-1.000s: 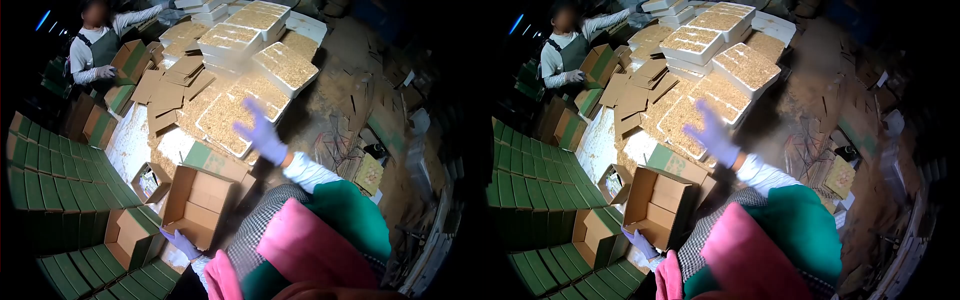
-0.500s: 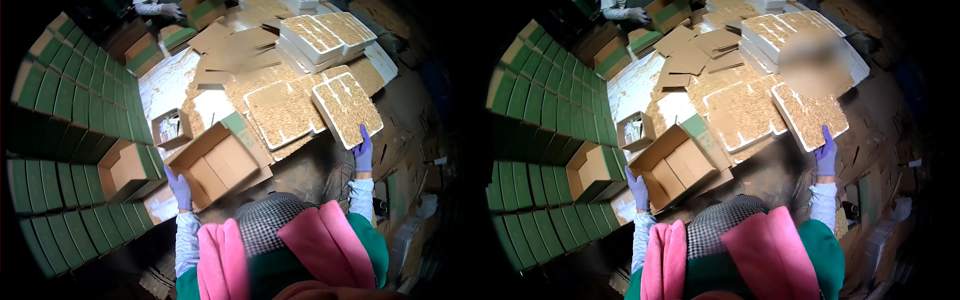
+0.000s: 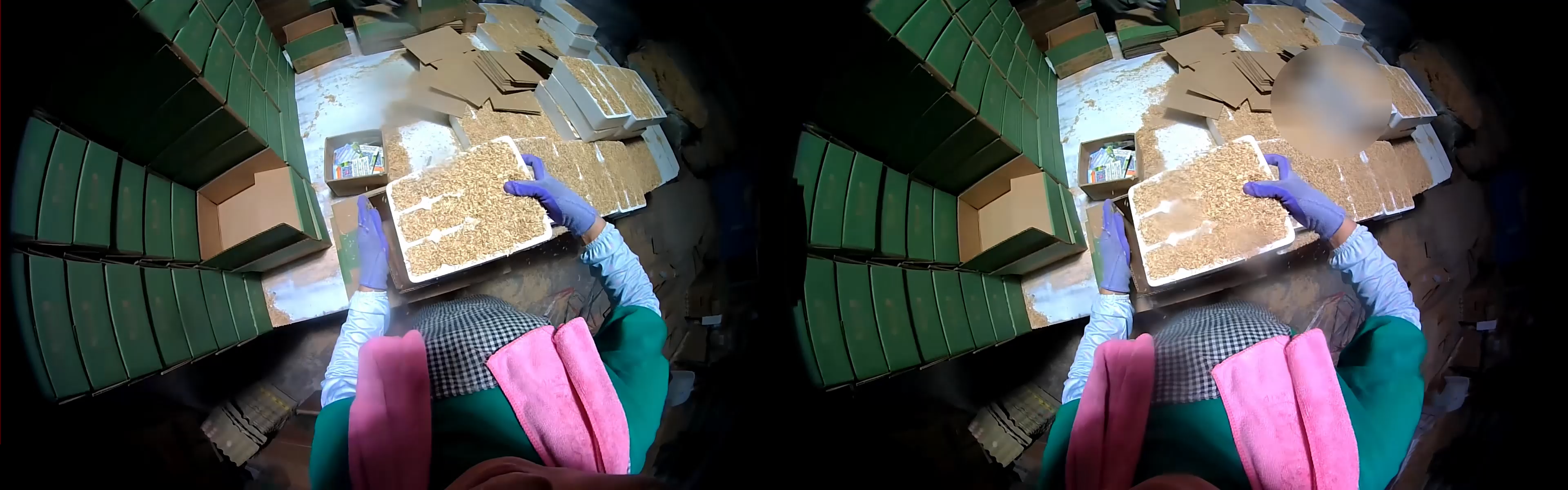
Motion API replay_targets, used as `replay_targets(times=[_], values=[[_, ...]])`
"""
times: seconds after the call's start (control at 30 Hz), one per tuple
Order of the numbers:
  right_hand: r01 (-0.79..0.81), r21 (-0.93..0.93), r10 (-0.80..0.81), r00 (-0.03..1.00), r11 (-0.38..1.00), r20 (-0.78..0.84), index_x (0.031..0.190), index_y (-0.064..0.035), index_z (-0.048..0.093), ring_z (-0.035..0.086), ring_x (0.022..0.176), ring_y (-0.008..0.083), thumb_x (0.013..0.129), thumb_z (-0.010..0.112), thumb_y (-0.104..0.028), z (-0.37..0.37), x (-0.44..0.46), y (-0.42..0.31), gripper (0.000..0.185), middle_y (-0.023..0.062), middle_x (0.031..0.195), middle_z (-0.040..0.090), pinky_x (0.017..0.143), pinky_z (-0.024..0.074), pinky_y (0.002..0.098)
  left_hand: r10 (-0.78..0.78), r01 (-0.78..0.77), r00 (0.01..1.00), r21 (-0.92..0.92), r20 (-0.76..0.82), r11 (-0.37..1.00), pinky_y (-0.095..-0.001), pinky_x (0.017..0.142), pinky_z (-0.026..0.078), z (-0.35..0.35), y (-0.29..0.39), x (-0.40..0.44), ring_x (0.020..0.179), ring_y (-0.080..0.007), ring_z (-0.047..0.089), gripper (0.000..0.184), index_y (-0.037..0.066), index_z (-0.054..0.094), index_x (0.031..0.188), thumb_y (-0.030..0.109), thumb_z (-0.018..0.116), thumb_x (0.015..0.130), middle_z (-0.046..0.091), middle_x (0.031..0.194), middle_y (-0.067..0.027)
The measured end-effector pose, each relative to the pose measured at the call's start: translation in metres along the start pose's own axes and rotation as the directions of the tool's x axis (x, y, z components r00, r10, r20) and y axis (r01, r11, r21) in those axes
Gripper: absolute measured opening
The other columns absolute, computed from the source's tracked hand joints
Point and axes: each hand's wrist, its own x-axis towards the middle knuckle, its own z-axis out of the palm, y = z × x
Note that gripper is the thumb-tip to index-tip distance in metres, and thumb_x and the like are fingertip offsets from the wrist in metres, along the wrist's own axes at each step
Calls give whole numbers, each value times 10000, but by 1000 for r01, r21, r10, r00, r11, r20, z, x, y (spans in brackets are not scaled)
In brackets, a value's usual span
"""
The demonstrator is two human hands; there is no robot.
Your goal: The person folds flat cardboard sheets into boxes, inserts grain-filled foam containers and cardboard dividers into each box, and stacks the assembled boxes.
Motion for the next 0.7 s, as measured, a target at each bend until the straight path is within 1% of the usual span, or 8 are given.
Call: replay_targets(times=[0.2, 0.3, 0.33, 0.37, 0.47, 0.57, 0.63, 0.7], values=[[5, -198, 47, 964, 980, 261, 1443, 18, 295, 417, 1259, 225, 806, 791, -468, 45, 38, 9, 942, 144, 1325, 449, 1070, 325, 317, 31, -32, 999, 57, 17, 998, -326, 1172, 277, -22, 19, -7, 1426, -234, 332, 493, -40, 292, 1499, 201, 369, 1076, 345, 1538, -178], [-3, -446, 153, 941, 895, 301, 1431, 58, 297, 540, 1193, 325, 884, 695, -425, 35, 55, 20, 830, 264, 1304, 534, 1029, 408, 363, -334, 300, 942, -553, 41, 777, -339, 1088, 389, -32, -15, 49, 1295, -269, 509, 455, -28, 462, 1409, 249, 432, 1049, 497, 1428, -202], [15, -536, 190, 926, 844, 325, 1424, 69, 294, 582, 1157, 374, 908, 657, -401, 33, 61, 23, 787, 312, 1278, 560, 1011, 437, 388, -198, 195, 980, -118, -14, 974, -359, 1024, 436, -40, -6, 72, 1201, -299, 572, 440, -10, 538, 1335, 293, 463, 1024, 567, 1340, -203], [88, -655, 150, 942, 751, 299, 1378, 112, 329, 608, 1104, 413, 923, 632, -350, 39, 56, 19, 716, 298, 1201, 612, 964, 472, 408, -37, 33, 999, 344, 6, 939, -379, 960, 482, -47, 4, 97, 1107, -328, 636, 436, 9, 615, 1261, 336, 495, 999, 637, 1252, -203], [143, -854, 109, 968, 500, 225, 1344, 191, 314, 650, 1008, 408, 915, 634, -333, 59, 69, 46, 749, 273, 1077, 663, 872, 511, 422, -158, 1, 983, 856, 95, 517, -432, 882, 505, -36, -32, 175, 1037, -335, 672, 512, 75, 686, 1173, 489, 562, 899, 686, 1172, -168], [293, -919, 16, 951, 265, 308, 1408, 211, 215, 664, 950, 385, 923, 621, -380, 71, 78, 63, 866, 288, 1013, 650, 820, 516, 423, -443, 6, 894, 988, 63, 152, -477, 874, 488, -17, -53, 215, 1050, -293, 681, 524, 124, 727, 1093, 559, 639, 815, 710, 1143, -119], [274, -906, 131, 935, 322, 330, 1260, 142, 459, 674, 976, 367, 941, 561, -326, 70, 83, 50, 575, 251, 1005, 683, 863, 517, 409, -493, 16, 869, 997, 22, 73, -457, 858, 506, -8, -56, 224, 1028, -276, 691, 478, 140, 736, 1081, 519, 695, 792, 726, 1102, -99], [407, -750, -26, 886, 522, 462, 1244, 31, 513, 666, 991, 373, 967, 518, -372, 47, 73, 25, 489, 228, 999, 684, 900, 489, 467, -476, 37, 879, 993, 20, 109, -421, 833, 526, -10, -67, 230, 993, -271, 699, 444, 150, 739, 1073, 467, 747, 761, 731, 1075, -94]])
